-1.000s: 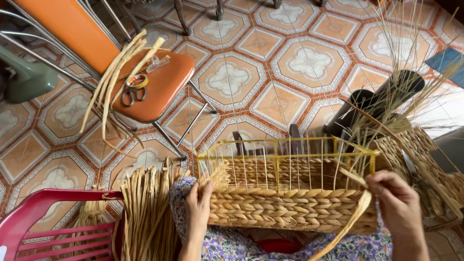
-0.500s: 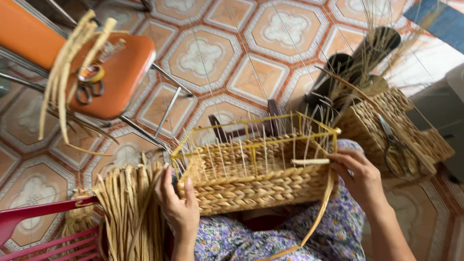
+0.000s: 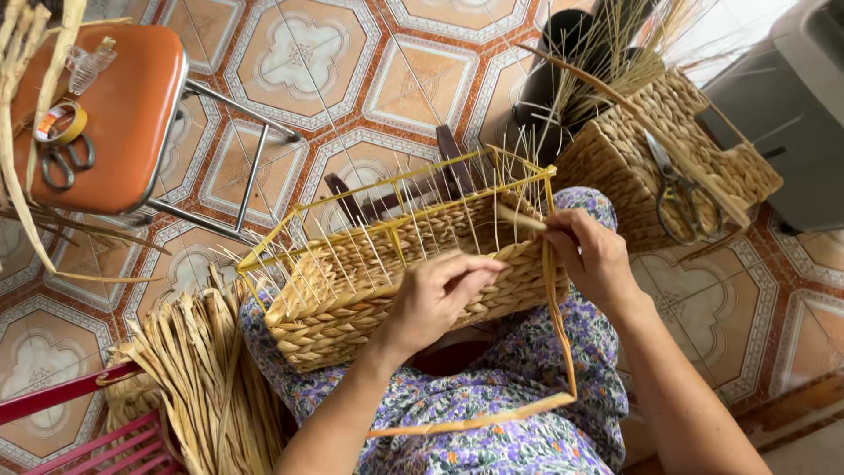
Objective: The person weaves a rectangular basket by hand using dried palm leaves, threading the leaves through a yellow metal frame. The person repeatedly pulls and tucks the leaves to build up the basket walls.
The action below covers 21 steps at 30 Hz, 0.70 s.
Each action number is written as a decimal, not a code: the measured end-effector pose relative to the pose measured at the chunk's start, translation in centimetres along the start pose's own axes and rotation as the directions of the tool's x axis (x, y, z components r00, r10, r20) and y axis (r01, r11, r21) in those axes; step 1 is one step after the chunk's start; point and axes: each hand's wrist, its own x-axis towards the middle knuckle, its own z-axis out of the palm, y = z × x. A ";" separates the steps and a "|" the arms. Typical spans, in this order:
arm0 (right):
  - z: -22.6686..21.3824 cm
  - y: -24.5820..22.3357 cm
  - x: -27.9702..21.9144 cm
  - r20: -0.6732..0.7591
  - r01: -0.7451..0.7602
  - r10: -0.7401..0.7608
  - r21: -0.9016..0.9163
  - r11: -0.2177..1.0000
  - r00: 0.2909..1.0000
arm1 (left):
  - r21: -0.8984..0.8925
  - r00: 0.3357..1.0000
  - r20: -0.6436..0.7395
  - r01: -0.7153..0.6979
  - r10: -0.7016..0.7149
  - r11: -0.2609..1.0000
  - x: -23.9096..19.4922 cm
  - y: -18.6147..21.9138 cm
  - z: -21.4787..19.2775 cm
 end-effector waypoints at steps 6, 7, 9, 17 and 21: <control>0.3 0.6 -0.3 0.033 -0.140 0.136 0.156 0.978 0.990 | 0.225 0.995 -0.051 -0.067 0.080 0.972 4.2 -1.2 3.6; 0.3 0.4 -0.8 0.022 -0.122 0.120 0.170 0.978 0.992 | 0.235 0.994 -0.073 -0.061 0.080 0.970 4.2 -1.4 4.4; 0.1 0.5 -0.5 -0.014 -0.051 0.055 0.198 0.979 0.998 | 0.276 0.985 -0.134 -0.067 0.107 0.959 5.4 -1.7 5.2; -0.4 -0.1 -0.5 0.041 -0.114 0.108 0.227 0.967 0.993 | 0.383 0.975 -0.221 0.118 -0.034 0.916 5.9 -1.3 7.0; -0.2 0.2 0.0 0.078 -0.127 0.111 0.235 0.964 0.991 | 0.363 0.956 -0.074 0.292 -0.285 0.885 6.2 -1.4 6.3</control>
